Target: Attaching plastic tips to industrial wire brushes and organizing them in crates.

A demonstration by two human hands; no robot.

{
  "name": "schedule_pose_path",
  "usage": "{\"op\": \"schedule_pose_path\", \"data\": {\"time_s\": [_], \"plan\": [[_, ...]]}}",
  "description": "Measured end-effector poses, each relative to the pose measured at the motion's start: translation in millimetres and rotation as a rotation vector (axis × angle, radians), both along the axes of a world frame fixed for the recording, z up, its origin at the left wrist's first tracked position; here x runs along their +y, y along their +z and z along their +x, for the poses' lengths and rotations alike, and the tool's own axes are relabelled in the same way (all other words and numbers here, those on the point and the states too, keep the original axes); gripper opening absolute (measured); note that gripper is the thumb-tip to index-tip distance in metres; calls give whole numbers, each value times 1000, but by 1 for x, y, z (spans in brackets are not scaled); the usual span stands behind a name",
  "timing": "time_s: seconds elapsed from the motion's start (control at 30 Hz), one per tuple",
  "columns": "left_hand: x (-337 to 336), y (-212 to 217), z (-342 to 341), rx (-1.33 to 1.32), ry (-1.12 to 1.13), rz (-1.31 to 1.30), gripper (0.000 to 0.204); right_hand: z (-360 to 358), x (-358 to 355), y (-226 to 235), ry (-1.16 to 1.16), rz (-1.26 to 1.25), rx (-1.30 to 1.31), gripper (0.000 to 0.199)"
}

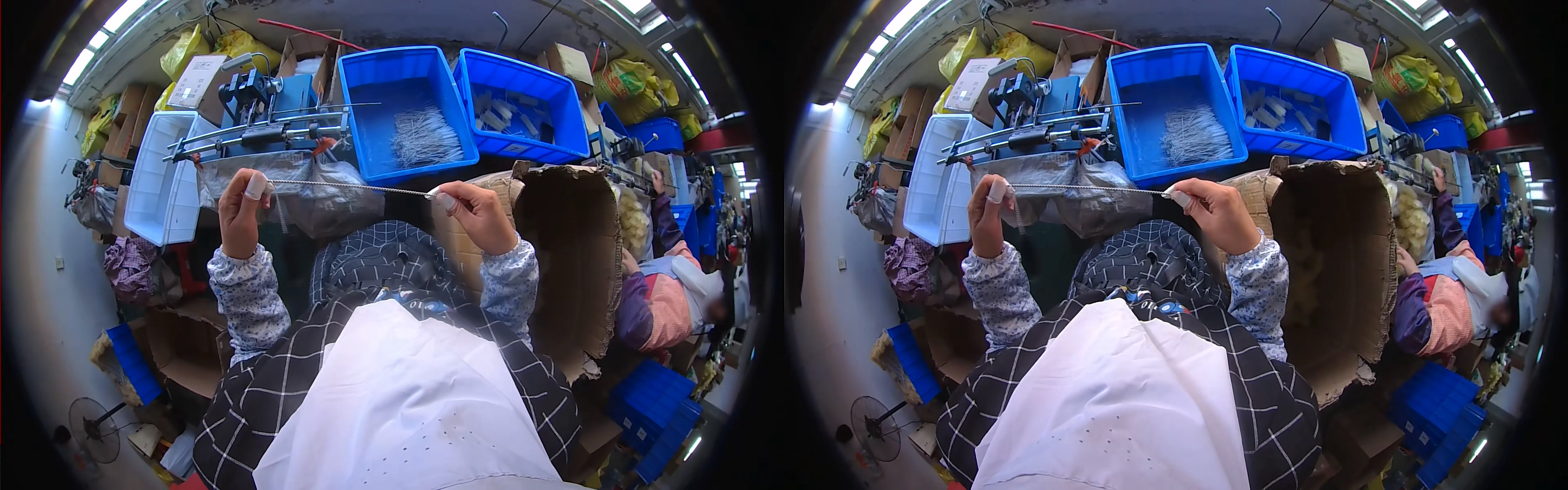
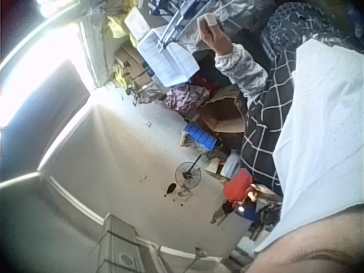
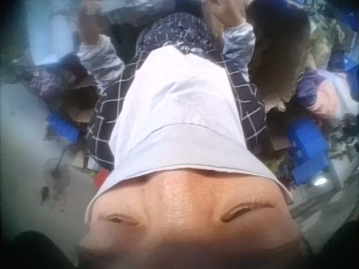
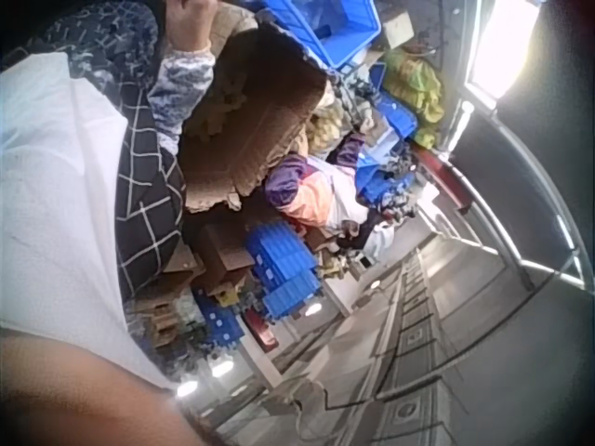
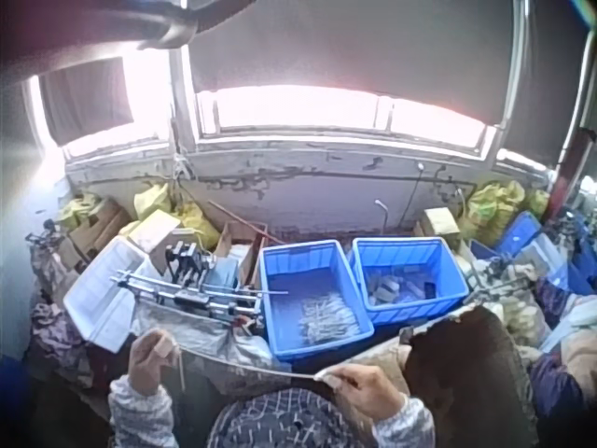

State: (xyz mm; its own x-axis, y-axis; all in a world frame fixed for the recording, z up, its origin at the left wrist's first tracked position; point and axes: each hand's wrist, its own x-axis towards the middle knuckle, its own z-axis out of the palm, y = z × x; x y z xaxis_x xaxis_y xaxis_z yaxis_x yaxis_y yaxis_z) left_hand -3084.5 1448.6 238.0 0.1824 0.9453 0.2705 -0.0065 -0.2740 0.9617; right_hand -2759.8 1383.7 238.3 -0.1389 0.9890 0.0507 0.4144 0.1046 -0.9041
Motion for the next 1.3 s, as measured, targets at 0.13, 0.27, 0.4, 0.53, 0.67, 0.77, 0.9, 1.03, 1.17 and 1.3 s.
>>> {"op": "schedule_pose_path", "data": {"time_s": [0.13, 0.27, 0.4, 0.53, 0.67, 0.77, 0.9, 1.03, 1.17, 1.3], "plan": [[-2, 0, 1, 5, 14, 16, 15, 1, -1, -3, 0, -5, 43, 15], [-2, 2, 3, 6, -9, 7, 15, 2, -2, -5, -1, -15, 53, 15], [-3, 3, 4, 19, -4, 13, 15, 2, -3, -6, 4, -8, 39, 17], [-2, 2, 3, 36, -7, 22, 15, 2, -3, -7, -9, -14, 51, 16], [-4, 7, -2, 52, -18, 31, 14, 1, -4, -1, -2, -6, 56, 14], [-13, 20, -5, -4, -68, 114, 14, 6, -10, 13, 36, -52, 192, 14], [1, 24, 12, 197, 41, -1, 13, 7, 0, -2, -39, 62, 76, 14], [0, 3, 8, 112, 30, -18, 11, 6, -1, -3, -37, -18, 119, 12], [-10, 10, 3, 139, 67, -18, 11, 8, -6, 11, 15, 47, 41, 13], [-22, 50, -7, 113, -14, 271, 17, 12, -20, 38, 121, 168, 103, 13]]}}
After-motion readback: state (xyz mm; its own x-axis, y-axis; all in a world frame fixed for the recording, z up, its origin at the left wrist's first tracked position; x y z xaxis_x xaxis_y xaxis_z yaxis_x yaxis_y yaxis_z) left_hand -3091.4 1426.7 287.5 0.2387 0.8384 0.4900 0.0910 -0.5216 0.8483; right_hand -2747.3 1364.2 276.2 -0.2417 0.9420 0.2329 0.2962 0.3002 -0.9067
